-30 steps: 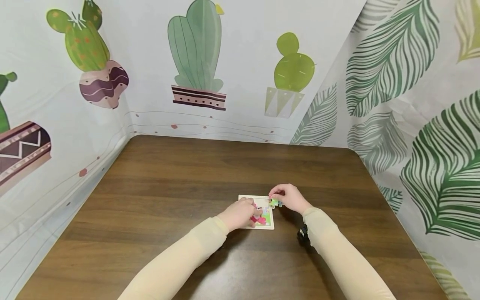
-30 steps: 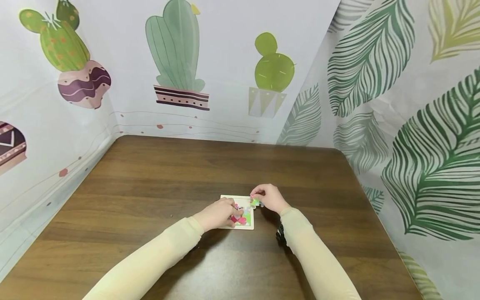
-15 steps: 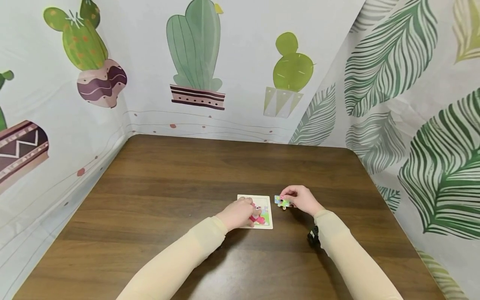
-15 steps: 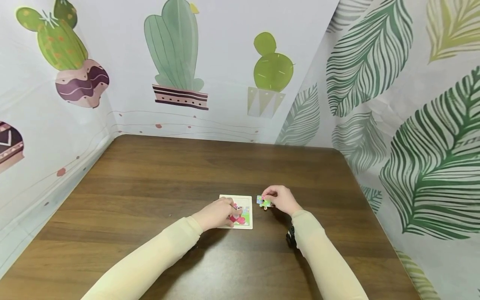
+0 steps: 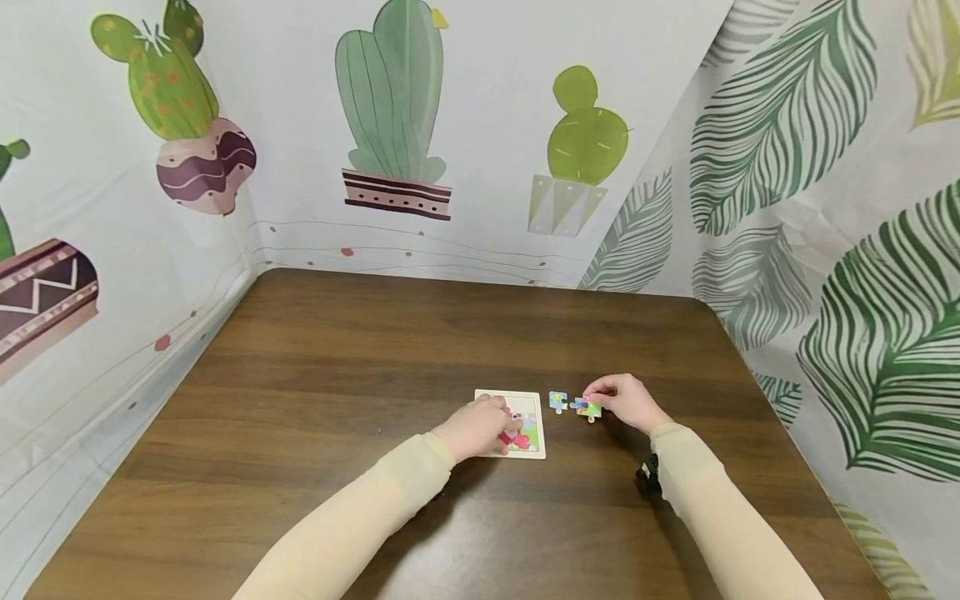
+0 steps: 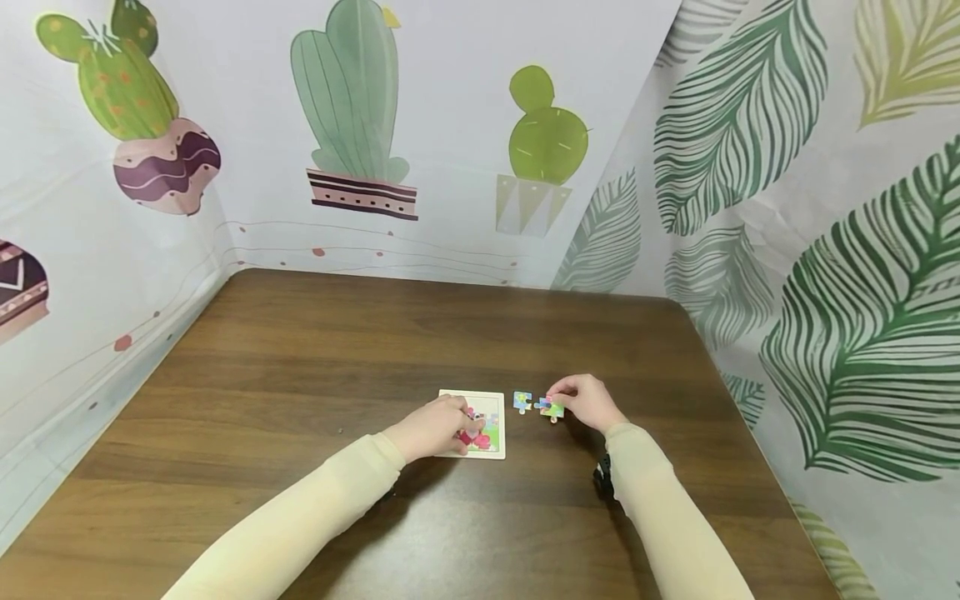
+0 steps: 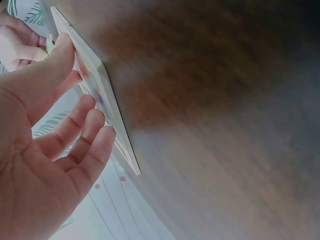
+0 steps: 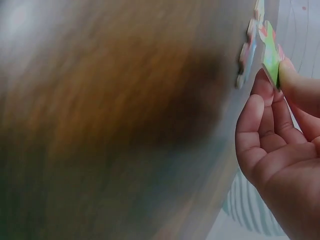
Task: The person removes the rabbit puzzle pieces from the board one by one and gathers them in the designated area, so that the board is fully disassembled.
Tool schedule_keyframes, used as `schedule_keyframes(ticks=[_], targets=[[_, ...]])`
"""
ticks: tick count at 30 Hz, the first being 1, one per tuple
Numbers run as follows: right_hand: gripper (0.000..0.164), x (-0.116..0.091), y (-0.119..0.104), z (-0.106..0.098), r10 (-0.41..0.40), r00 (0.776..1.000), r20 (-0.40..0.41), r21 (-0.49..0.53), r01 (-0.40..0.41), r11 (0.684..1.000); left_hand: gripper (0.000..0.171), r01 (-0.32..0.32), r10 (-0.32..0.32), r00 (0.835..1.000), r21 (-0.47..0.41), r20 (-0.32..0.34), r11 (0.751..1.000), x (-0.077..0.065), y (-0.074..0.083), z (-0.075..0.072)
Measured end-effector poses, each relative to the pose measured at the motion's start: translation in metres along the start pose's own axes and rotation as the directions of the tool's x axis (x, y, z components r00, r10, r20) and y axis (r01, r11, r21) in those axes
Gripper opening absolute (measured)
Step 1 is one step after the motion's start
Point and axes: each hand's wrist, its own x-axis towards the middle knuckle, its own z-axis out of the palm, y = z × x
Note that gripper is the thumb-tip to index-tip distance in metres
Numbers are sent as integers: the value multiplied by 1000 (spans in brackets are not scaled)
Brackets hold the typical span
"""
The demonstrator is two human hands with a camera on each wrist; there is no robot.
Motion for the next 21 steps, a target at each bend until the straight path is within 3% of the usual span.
schedule_keyframes(ticks=[14,21], targets=[[10,-9,17,-12,50,998,-26,-38,-51,998,42,-22,22,1000,60,4,998,1,0,0],[9,-9,20,-9,26,998,-55,-95,-31,995,41,-20,20,1000,55,12,998,1,2,-1]])
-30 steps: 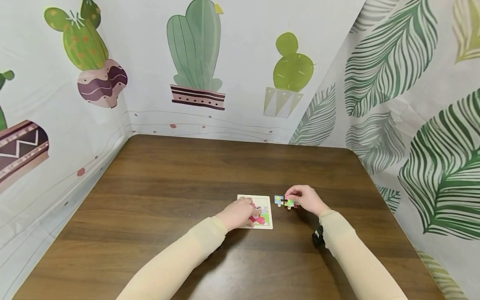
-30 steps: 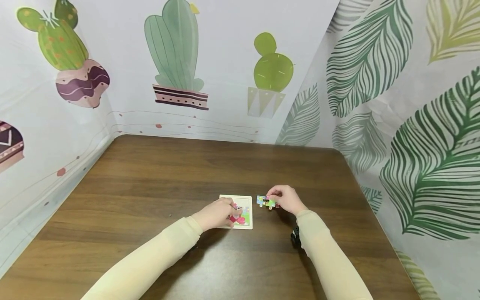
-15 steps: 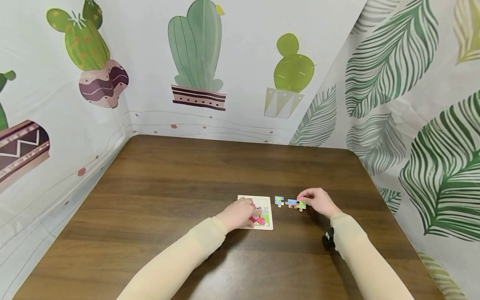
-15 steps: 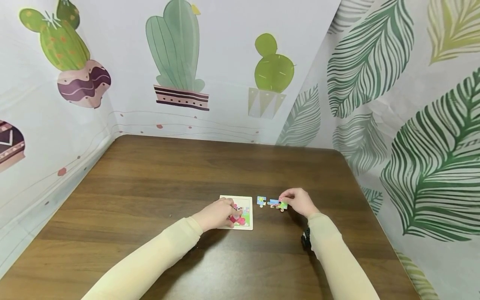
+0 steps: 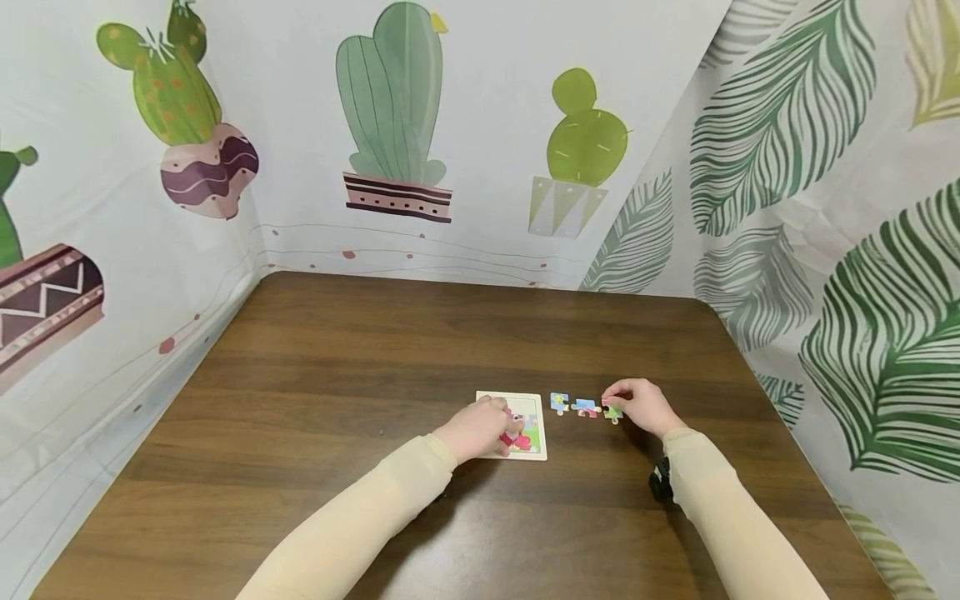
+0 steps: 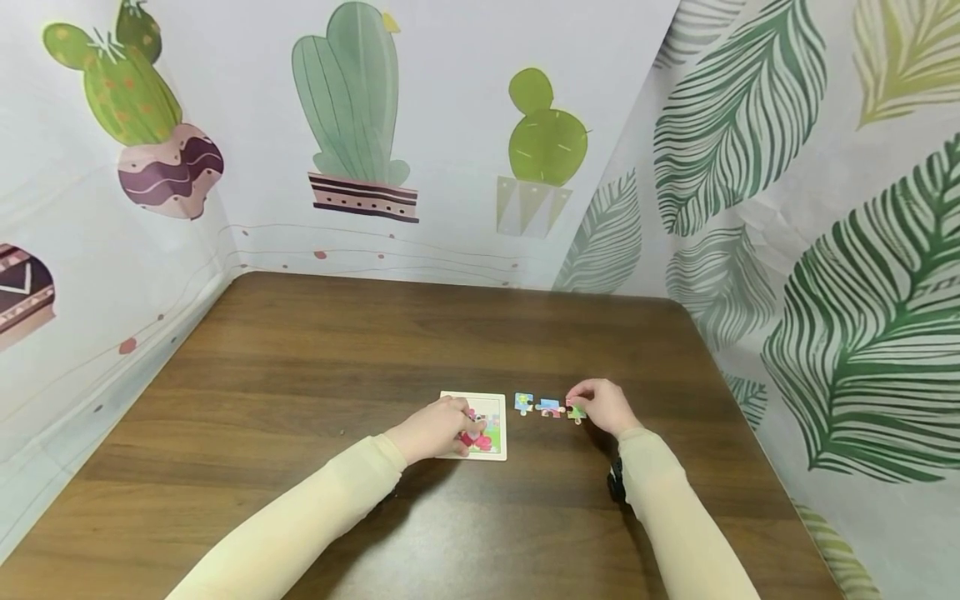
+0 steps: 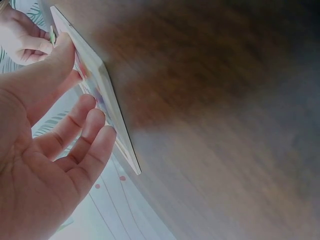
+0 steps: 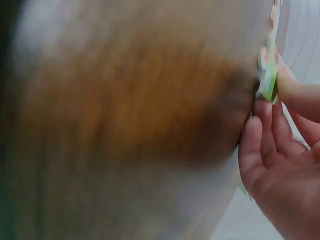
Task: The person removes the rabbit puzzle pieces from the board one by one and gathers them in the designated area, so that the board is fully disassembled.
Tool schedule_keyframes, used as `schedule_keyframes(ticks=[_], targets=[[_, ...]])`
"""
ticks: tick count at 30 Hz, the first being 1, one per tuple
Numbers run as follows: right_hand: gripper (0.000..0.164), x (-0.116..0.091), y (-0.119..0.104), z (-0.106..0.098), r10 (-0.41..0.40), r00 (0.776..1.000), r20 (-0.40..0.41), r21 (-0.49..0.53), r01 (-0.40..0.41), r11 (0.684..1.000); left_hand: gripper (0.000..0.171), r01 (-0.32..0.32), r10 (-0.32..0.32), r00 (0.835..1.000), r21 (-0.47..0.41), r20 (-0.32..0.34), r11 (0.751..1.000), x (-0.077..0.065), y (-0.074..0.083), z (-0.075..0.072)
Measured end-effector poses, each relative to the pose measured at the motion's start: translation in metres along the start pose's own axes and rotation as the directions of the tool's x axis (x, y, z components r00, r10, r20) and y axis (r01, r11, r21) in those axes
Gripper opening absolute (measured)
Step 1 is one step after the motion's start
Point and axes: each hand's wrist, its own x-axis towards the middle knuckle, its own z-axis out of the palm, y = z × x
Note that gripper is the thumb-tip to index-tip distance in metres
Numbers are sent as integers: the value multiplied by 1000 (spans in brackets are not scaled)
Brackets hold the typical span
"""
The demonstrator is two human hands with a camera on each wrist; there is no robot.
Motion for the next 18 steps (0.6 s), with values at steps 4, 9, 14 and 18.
schedule_keyframes(ticks=[4,9,14,18], targets=[[7,0,0,1,-8,1000,-13,-29,8,1000,42,7,-7,1000,-6,5,1000,-1,1,-1],[7,0,-2,1,2,1000,-15,-41,-2,999,42,-4,4,1000,-1,-1,1000,-1,0,-2],[5,1,-3,2,8,1000,-8,-51,-8,999,39,-20,20,1000,34,4,999,1,0,-2],[5,0,-5,2,8,1000,-1,-52,-8,999,39,-18,17,1000,51,17,999,1,1,-3]])
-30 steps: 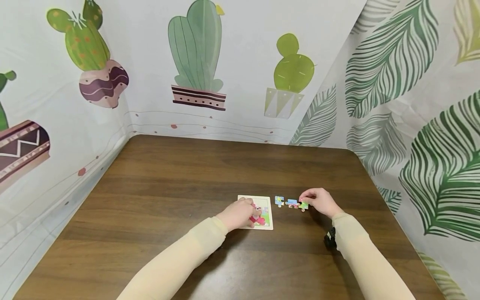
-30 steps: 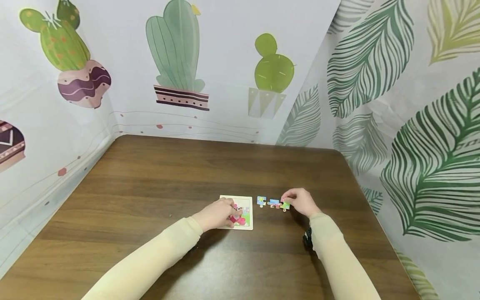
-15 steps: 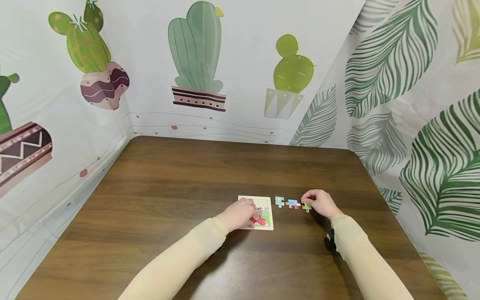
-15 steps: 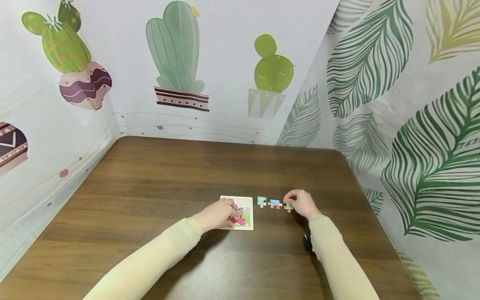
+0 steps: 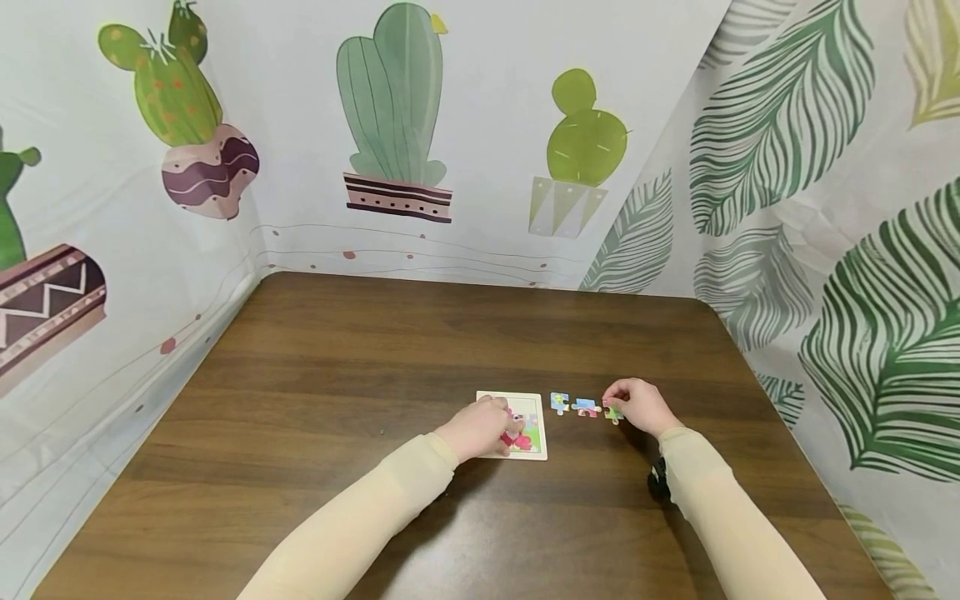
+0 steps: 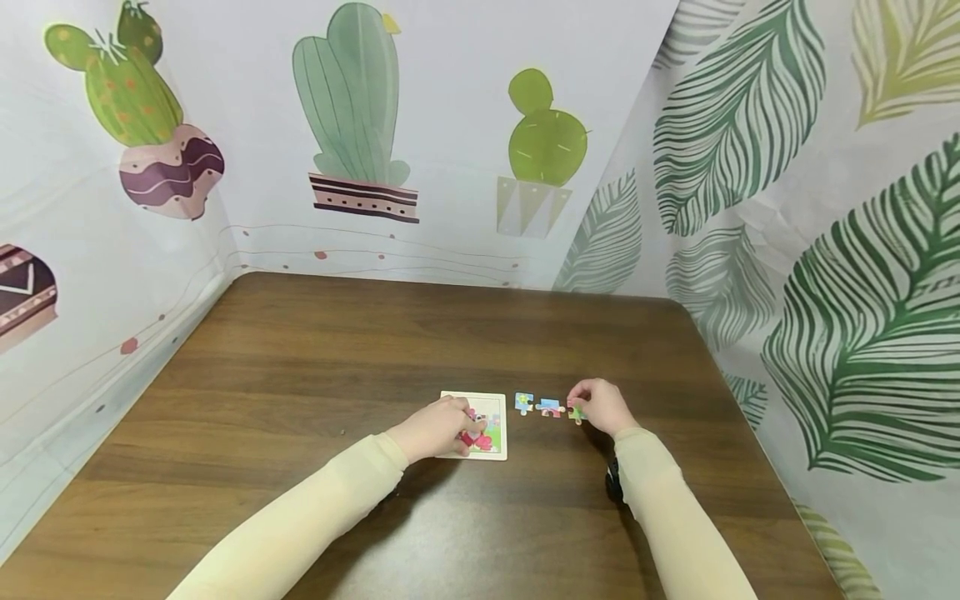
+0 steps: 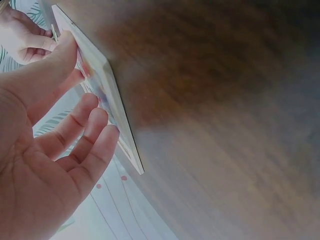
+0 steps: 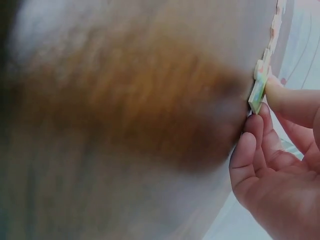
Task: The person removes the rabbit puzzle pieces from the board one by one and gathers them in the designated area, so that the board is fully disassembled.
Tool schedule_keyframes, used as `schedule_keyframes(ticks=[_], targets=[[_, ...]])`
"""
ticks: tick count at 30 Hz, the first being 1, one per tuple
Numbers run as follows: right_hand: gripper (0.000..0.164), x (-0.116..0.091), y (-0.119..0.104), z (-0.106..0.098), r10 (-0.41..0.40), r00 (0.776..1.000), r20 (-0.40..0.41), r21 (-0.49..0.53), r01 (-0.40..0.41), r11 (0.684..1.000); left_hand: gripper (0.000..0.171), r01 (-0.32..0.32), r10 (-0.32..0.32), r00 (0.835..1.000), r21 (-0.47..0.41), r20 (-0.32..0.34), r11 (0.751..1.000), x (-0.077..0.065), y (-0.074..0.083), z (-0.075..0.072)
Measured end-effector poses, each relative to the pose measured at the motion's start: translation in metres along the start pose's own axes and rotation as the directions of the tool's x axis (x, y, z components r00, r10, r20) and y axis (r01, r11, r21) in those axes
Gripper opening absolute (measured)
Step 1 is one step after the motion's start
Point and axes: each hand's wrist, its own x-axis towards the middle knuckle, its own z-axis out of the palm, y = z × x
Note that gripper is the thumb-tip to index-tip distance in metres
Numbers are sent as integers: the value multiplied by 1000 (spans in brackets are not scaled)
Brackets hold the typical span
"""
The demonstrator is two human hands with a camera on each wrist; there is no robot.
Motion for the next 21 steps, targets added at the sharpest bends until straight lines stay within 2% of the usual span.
schedule_keyframes(ticks=[10,14,18,21], targets=[[5,-2,-2,-1,-20,1000,-8,-9,20,1000,37,11,-11,1000,-7,1,1000,0,1,-2],[5,-1,-4,2,-45,997,-62,-28,43,999,39,9,-9,1000,6,7,1000,0,1,-1],[6,2,-15,10,-99,988,-120,-55,93,994,36,27,-26,1000,-35,13,999,-1,1,-2],[5,5,-29,18,-136,987,-83,-40,133,990,33,37,-36,999,-57,16,998,-2,2,-3]])
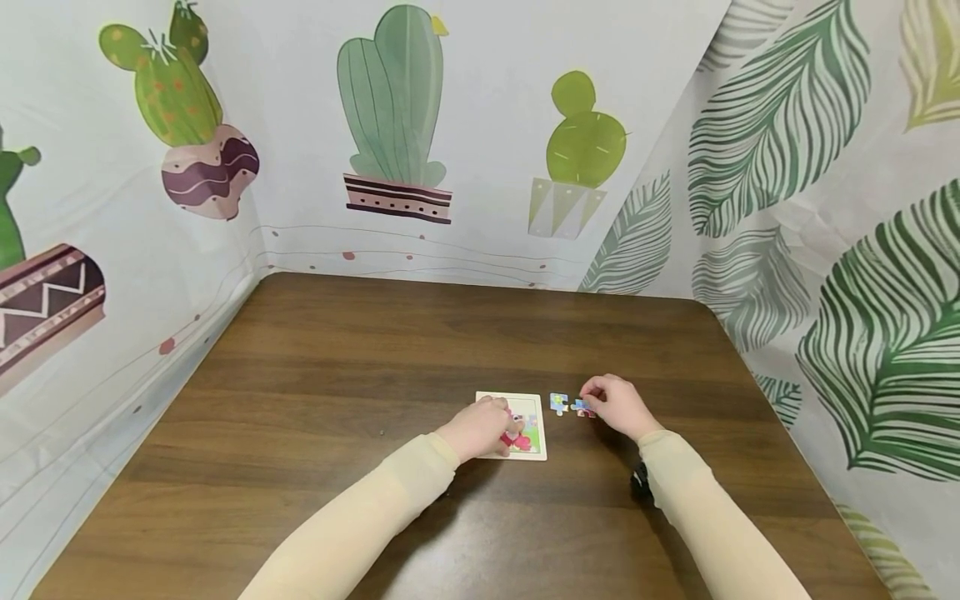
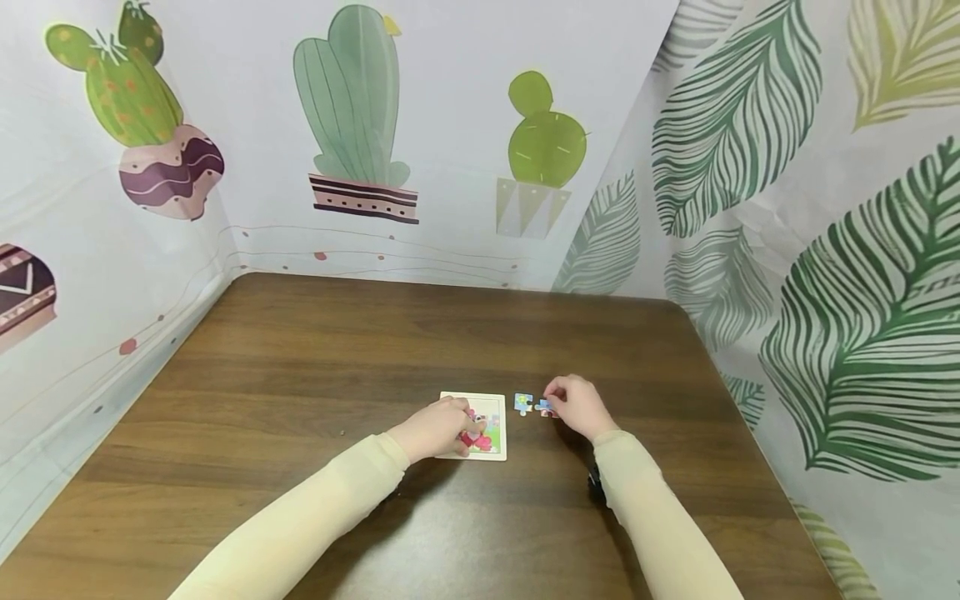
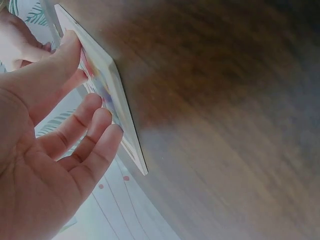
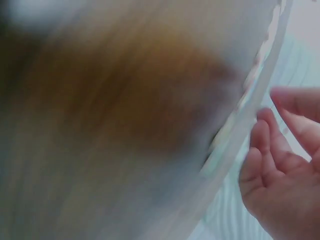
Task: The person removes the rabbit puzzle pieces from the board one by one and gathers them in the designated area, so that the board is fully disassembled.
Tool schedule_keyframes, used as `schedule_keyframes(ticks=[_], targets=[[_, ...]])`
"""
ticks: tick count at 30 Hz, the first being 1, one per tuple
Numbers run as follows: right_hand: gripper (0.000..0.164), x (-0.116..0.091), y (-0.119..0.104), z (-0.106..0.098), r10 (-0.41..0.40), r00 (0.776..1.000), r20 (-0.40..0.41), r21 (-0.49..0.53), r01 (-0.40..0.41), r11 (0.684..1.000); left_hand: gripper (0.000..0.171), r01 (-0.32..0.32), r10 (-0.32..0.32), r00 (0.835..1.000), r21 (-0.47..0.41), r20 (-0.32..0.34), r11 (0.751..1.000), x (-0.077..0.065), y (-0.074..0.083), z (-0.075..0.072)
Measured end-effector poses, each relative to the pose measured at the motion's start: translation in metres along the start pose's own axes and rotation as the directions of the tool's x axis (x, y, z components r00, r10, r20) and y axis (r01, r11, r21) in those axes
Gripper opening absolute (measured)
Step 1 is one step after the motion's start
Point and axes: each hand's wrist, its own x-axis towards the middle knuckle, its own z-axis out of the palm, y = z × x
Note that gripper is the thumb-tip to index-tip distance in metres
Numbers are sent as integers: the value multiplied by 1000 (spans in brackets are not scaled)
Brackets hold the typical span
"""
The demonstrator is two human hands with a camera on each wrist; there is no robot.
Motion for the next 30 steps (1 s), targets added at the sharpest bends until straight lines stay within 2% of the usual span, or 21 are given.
schedule_keyframes(ticks=[3,10,17,23,30], targets=[[5,5,-14,9,-28,998,50,32,26,999,32,2,-2,1000,0,-4,1000,-1,0,0],[4,13,-40,24,-53,995,84,67,48,997,36,-15,16,1000,35,-11,999,0,0,1],[7,19,-59,33,-79,987,142,88,67,994,32,-13,13,999,3,-35,1000,0,-2,3],[4,21,-78,39,-131,974,185,115,111,987,33,-32,34,998,45,-43,998,-3,-2,3],[7,22,-95,50,-171,960,222,137,142,980,25,-53,48,994,-45,-100,998,-3,-3,3]])
